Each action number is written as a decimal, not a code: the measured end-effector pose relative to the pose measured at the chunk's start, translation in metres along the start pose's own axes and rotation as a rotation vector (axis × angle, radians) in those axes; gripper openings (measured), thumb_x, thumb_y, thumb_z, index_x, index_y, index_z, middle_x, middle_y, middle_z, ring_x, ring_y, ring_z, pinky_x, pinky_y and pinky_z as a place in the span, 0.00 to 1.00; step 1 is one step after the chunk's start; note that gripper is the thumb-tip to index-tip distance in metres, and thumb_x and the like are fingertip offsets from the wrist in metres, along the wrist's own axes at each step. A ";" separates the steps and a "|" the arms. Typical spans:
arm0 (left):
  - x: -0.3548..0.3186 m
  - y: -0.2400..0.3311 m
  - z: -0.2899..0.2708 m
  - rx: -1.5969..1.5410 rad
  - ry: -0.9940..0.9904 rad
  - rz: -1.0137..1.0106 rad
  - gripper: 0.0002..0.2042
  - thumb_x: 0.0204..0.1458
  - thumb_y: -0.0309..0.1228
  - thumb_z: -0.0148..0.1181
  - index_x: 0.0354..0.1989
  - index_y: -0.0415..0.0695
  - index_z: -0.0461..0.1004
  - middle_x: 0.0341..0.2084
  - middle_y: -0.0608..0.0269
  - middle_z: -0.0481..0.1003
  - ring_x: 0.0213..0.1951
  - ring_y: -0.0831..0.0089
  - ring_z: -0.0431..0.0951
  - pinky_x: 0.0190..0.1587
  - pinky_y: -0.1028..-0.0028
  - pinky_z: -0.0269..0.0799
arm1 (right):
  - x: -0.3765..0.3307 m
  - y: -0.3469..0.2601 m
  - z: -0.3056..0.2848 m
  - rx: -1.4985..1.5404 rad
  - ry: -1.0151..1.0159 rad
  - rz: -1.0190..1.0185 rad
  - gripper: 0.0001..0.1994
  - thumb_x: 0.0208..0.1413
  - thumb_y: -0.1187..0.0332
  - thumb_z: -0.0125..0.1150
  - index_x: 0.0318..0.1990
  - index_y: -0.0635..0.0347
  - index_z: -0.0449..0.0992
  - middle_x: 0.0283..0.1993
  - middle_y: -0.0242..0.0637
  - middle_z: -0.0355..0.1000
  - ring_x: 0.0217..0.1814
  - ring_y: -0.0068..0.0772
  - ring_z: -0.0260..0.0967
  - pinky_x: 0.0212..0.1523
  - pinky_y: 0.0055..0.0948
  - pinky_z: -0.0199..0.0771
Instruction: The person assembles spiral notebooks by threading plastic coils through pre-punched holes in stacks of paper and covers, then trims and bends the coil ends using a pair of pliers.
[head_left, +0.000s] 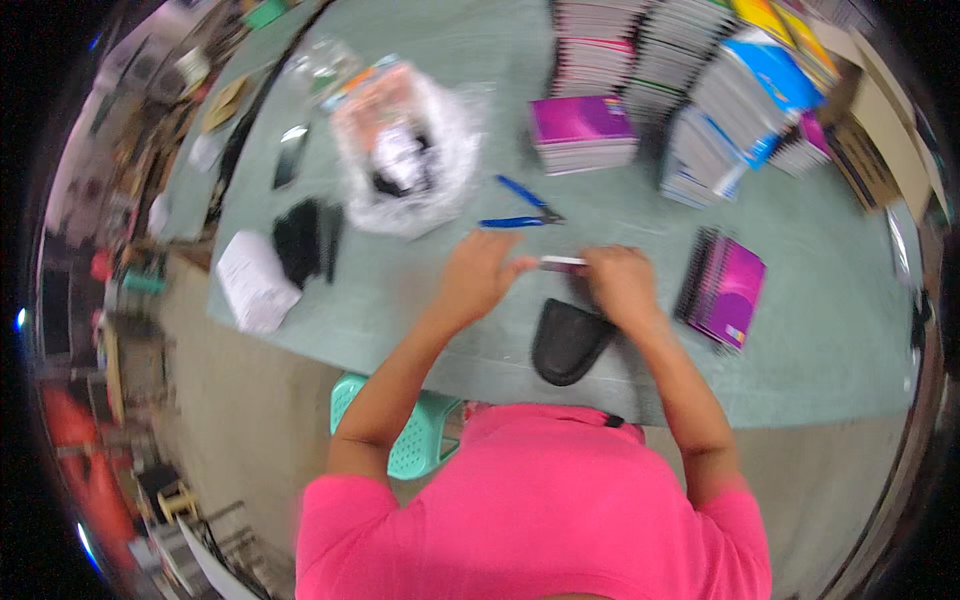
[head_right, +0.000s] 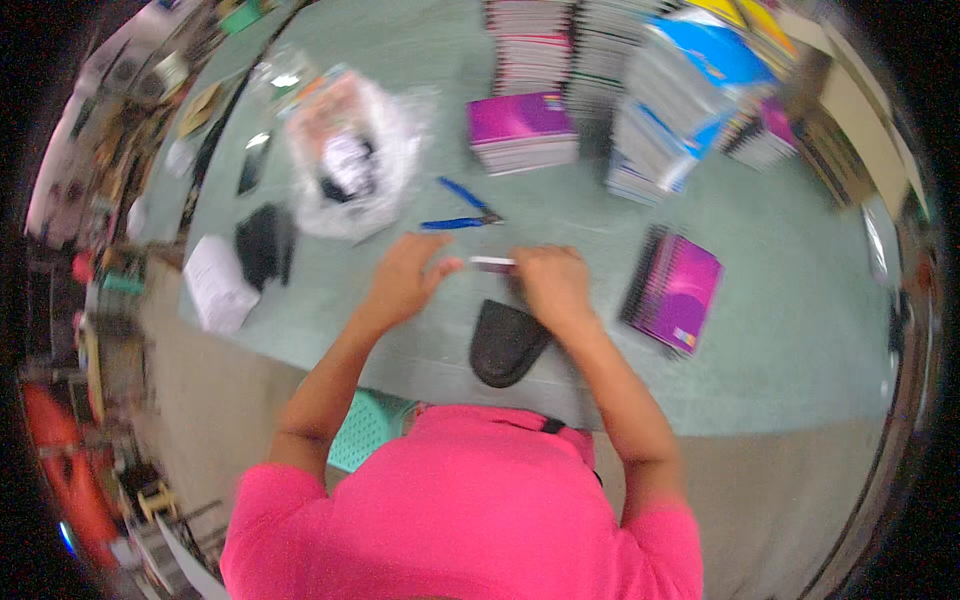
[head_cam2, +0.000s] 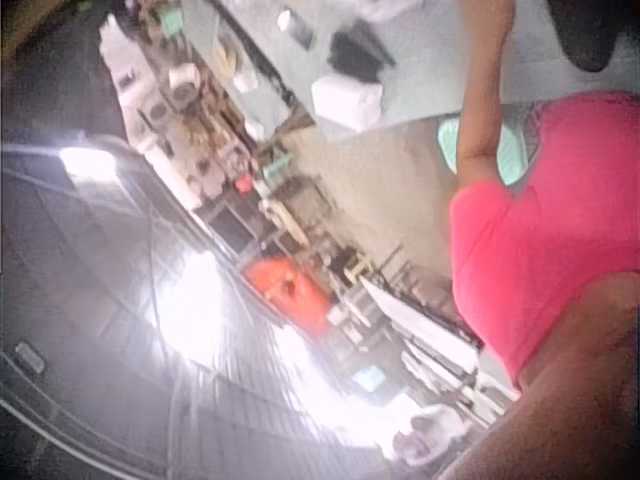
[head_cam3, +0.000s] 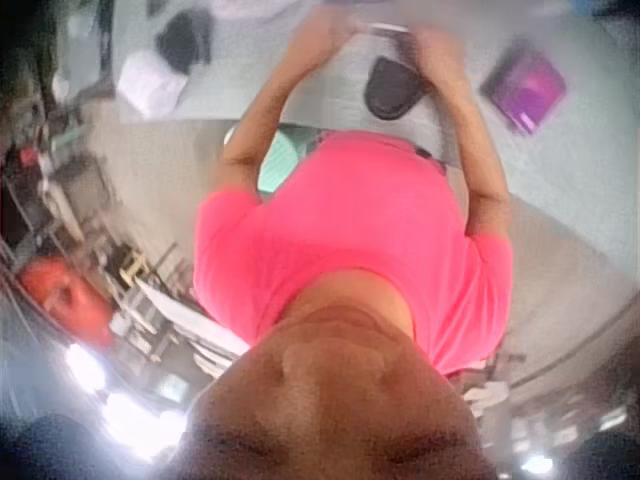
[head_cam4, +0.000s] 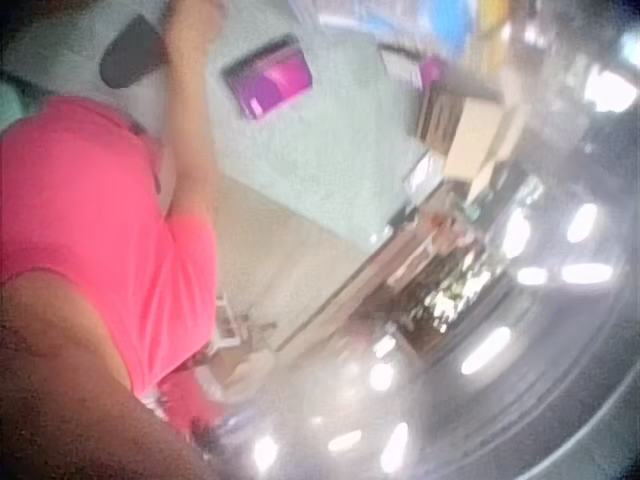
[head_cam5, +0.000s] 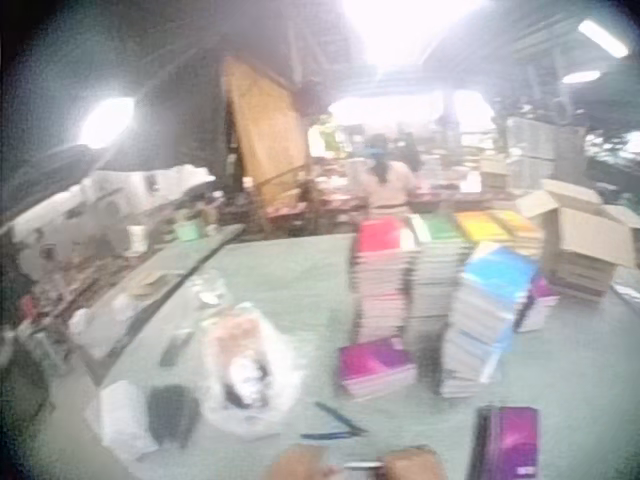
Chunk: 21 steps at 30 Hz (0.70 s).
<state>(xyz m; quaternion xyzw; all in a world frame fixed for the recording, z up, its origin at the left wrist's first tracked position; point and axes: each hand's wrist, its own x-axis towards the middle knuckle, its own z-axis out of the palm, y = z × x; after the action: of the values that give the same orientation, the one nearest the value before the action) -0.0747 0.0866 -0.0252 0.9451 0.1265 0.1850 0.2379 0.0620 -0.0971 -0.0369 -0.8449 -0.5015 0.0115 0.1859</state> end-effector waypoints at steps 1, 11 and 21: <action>-0.007 -0.011 -0.011 -0.060 0.115 -0.109 0.10 0.50 0.33 0.56 0.34 0.37 0.74 0.33 0.53 0.75 0.37 0.56 0.73 0.40 0.65 0.67 | 0.002 -0.001 -0.007 0.013 -0.024 0.022 0.03 0.45 0.68 0.57 0.27 0.55 0.74 0.27 0.40 0.73 0.32 0.41 0.71 0.37 0.40 0.67; -0.115 -0.203 -0.058 0.518 0.411 -0.749 0.14 0.45 0.35 0.60 0.37 0.39 0.70 0.28 0.49 0.73 0.35 0.51 0.73 0.37 0.57 0.68 | 0.019 -0.019 0.009 0.218 0.115 -0.092 0.08 0.48 0.69 0.59 0.36 0.58 0.76 0.31 0.41 0.74 0.35 0.44 0.70 0.36 0.39 0.66; -0.087 -0.189 -0.111 0.856 0.208 -0.671 0.12 0.51 0.40 0.54 0.35 0.43 0.71 0.31 0.54 0.73 0.37 0.55 0.75 0.33 0.58 0.70 | 0.016 -0.014 0.011 0.200 0.225 -0.074 0.06 0.45 0.71 0.59 0.33 0.58 0.76 0.27 0.39 0.72 0.31 0.42 0.70 0.32 0.40 0.66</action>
<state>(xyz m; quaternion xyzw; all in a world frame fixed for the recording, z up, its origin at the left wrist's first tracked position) -0.2269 0.2648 -0.0533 0.8420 0.5074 0.1234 -0.1352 0.0557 -0.0738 -0.0397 -0.7992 -0.5045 -0.0402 0.3243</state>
